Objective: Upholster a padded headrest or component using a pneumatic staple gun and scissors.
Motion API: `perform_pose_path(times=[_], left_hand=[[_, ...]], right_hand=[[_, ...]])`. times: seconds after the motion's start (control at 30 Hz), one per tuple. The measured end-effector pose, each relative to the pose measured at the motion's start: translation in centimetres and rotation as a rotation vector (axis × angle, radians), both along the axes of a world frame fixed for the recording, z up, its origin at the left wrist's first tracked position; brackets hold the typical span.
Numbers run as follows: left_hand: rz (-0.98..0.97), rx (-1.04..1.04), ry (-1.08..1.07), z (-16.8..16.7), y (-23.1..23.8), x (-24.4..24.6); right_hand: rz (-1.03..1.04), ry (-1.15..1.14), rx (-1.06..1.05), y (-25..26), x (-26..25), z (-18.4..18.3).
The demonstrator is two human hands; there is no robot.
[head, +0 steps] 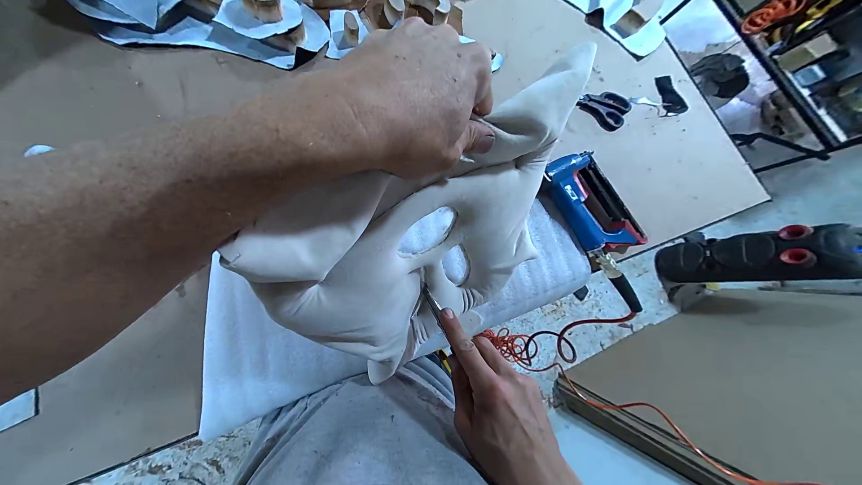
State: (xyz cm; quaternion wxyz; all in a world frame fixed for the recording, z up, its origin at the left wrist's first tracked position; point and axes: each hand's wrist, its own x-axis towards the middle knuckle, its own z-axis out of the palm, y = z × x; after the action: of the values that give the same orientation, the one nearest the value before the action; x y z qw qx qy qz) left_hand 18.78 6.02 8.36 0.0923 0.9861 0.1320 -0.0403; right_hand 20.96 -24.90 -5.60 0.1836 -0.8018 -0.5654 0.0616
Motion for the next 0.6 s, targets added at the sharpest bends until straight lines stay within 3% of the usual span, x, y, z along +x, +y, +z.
perform_pose_path(times=[0.6], left_hand=[[0.003,-0.009,-0.031,-0.3,0.0,-0.4]], right_hand=[[-0.038,0.054,-0.016,-0.6,-1.3,-0.8]])
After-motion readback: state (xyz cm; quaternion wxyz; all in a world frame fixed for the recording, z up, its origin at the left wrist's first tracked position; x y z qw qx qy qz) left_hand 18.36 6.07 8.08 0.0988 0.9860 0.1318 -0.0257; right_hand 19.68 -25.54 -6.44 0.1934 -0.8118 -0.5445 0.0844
